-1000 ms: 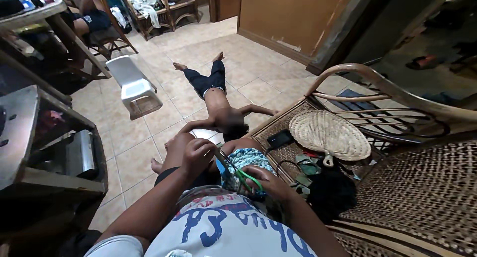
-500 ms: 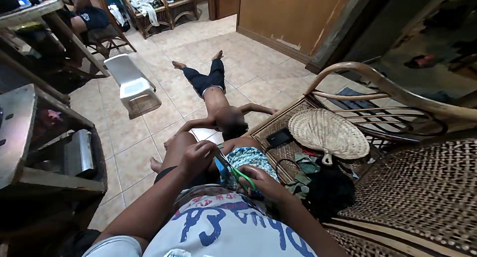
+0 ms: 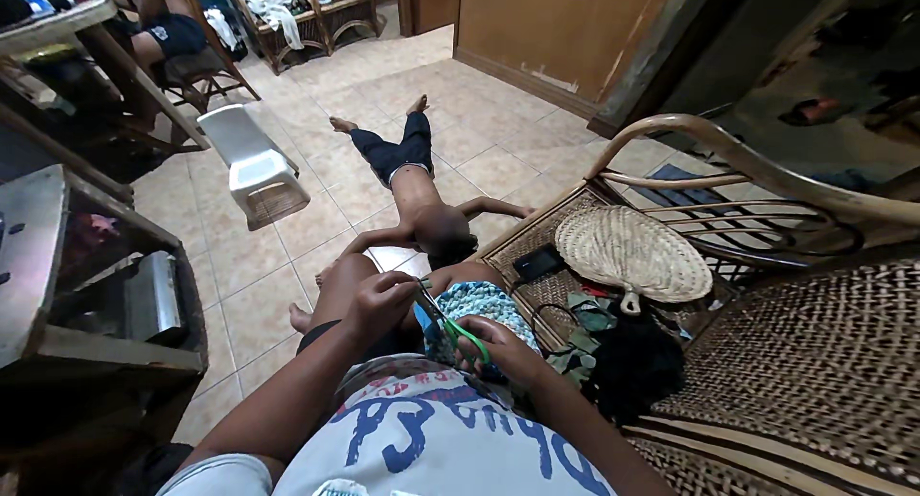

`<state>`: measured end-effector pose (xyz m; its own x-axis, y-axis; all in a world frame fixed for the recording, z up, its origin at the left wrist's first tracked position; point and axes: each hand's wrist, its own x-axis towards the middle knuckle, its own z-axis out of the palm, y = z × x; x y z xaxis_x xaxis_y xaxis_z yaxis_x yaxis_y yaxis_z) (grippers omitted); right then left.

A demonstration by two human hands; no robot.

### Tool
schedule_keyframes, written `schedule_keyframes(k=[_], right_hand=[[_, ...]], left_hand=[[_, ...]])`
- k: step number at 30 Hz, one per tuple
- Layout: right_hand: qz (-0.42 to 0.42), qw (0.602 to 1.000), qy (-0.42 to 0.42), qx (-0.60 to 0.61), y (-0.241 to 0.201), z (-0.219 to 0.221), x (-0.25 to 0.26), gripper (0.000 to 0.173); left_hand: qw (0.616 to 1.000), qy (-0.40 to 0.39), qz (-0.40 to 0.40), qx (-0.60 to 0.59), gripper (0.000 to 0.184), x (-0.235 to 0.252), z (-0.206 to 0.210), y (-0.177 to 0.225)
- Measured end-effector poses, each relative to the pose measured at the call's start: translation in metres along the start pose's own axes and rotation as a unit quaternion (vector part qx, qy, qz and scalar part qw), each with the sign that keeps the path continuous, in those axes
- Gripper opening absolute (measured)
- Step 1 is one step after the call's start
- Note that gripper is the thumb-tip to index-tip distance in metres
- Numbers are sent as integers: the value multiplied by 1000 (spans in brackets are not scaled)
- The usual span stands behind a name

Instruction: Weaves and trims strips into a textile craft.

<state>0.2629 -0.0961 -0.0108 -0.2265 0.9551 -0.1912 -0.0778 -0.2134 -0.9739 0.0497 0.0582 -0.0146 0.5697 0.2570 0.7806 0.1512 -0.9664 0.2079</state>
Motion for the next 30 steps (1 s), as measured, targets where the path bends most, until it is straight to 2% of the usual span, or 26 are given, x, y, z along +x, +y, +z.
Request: schedule_keyframes(k=[12,30], right_hand=[[5,1000,22,6,-4,4,-1,28],[-45,999,28,-10,0,-1,-2,25]], left_hand=[[999,-8,19,48,9,0,0,1],[999,-26,15,28,12,-1,-3,-1]])
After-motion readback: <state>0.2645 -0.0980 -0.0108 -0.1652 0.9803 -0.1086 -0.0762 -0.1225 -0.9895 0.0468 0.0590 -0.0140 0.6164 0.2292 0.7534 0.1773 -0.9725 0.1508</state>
